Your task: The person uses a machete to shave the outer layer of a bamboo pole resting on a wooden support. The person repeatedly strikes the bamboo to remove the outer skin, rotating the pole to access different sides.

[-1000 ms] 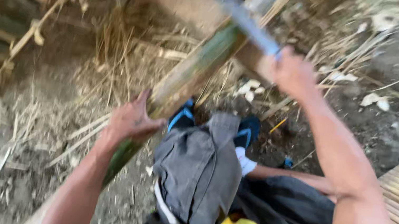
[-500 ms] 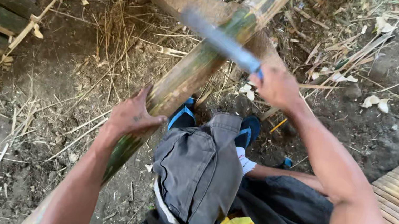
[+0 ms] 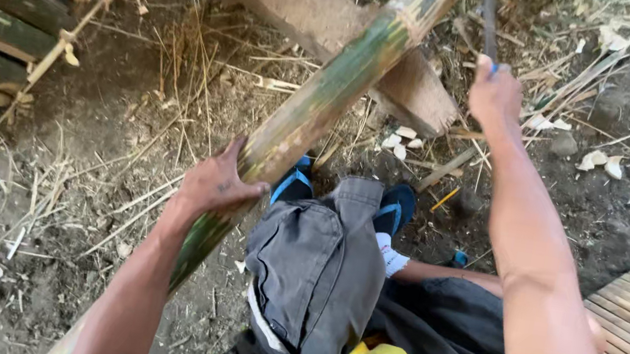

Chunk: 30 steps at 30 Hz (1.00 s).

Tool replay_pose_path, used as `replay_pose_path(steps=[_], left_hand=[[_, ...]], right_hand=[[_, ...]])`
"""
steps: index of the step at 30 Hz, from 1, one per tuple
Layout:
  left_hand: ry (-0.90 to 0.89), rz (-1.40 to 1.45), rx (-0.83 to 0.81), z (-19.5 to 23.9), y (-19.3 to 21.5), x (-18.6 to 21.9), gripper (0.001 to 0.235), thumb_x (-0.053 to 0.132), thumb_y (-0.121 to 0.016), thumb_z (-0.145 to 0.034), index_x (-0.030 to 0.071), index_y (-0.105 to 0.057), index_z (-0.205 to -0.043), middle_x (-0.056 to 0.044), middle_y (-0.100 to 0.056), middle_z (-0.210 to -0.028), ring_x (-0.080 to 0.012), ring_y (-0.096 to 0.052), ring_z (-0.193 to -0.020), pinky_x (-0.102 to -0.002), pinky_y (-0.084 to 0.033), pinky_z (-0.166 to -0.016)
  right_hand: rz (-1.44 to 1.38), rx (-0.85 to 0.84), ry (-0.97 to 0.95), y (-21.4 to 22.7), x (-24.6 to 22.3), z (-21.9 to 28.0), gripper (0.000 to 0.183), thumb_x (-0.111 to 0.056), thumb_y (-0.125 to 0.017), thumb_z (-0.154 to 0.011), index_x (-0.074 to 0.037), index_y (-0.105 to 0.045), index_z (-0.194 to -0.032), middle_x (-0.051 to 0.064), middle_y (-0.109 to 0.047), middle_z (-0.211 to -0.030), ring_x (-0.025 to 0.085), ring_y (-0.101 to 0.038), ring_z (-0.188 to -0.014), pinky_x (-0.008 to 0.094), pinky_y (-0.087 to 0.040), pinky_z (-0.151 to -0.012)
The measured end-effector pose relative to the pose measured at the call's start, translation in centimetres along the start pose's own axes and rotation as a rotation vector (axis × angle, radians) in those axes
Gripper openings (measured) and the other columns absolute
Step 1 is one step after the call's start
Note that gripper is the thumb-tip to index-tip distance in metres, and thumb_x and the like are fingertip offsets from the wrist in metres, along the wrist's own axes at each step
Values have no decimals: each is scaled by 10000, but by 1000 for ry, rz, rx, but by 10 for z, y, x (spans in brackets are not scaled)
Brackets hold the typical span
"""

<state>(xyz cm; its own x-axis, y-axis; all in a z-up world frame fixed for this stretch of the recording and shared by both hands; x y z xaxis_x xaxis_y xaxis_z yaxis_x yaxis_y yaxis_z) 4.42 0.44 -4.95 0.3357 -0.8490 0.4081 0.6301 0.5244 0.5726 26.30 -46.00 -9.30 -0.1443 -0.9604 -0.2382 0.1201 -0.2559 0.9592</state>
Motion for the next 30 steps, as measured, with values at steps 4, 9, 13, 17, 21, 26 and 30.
replay_pose_path(steps=[4, 9, 13, 17, 21, 26, 30], left_hand=[[-34, 22, 4, -2, 1, -6, 1250, 654, -765, -670, 96, -172, -1618, -282, -667, -1227, -425, -709, -1035, -473, -552, -983], [-33, 34, -5, -1, -10, -13, 1269, 667, -757, -673, 76, -153, -1619, -275, -685, -1205, -413, -730, -1019, -479, -579, -957], [-10, -39, -17, 2, -1, 1, 1242, 681, -739, -669, 129, -181, -1631, -260, -696, -1213, -419, -732, -1009, -509, -581, -934], [100, -181, 93, 19, 12, 18, 1219, 650, -811, -639, 172, -225, -1596, -266, -523, -1362, -434, -682, -1046, -539, -632, -805], [56, -210, 151, 17, 18, 16, 1190, 605, -868, -631, 99, -292, -1540, -289, -483, -1335, -436, -590, -1158, -557, -614, -813], [36, -126, 147, 10, 13, 2, 1131, 535, -863, -630, 108, -339, -1537, -296, -464, -1337, -443, -568, -1178, -572, -599, -844], [2, -111, 169, 3, 15, -8, 1133, 533, -867, -636, 85, -341, -1535, -310, -465, -1329, -477, -592, -1133, -576, -575, -877]], right_hand=[[5, -123, 172, -4, -7, 38, 482, -480, -393, -1124, -29, -554, -1065, 193, -669, -781, 384, -666, -678, 529, -547, -617], [42, -206, 163, -28, -24, 48, 483, -481, -387, -1095, -24, -543, -1071, 248, -696, -851, 482, -711, -752, 601, -563, -671], [-19, 26, 98, -10, -25, 18, 475, -486, -450, -1102, -27, -560, -1158, 305, -669, -853, 532, -664, -819, 626, -520, -730], [70, -128, 112, 14, -24, 39, 484, -497, -449, -1081, -24, -553, -1064, 293, -683, -847, 520, -677, -837, 622, -522, -780], [42, -243, 79, 18, -46, 68, 460, -464, -404, -1107, -19, -519, -1089, 260, -694, -829, 459, -703, -772, 597, -534, -721], [122, -449, 274, -2, -86, 102, 434, -486, -461, -1014, -61, -547, -1046, 202, -690, -836, 355, -695, -718, 537, -537, -634], [99, -397, 345, -34, -51, 76, 444, -458, -471, -1018, -24, -558, -1050, 214, -689, -861, 363, -702, -730, 520, -566, -601]])
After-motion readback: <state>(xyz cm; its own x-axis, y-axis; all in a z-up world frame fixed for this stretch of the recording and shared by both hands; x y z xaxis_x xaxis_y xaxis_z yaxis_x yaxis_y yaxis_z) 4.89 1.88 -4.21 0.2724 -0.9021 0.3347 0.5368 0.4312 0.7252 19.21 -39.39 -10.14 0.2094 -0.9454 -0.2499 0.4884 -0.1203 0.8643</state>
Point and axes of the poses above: each hand's wrist, its own z-axis away from the middle knuckle, its own y-axis out of the back of the hand, x = y × z, the point moved 4 cm from there along -z, towards the middle knuckle
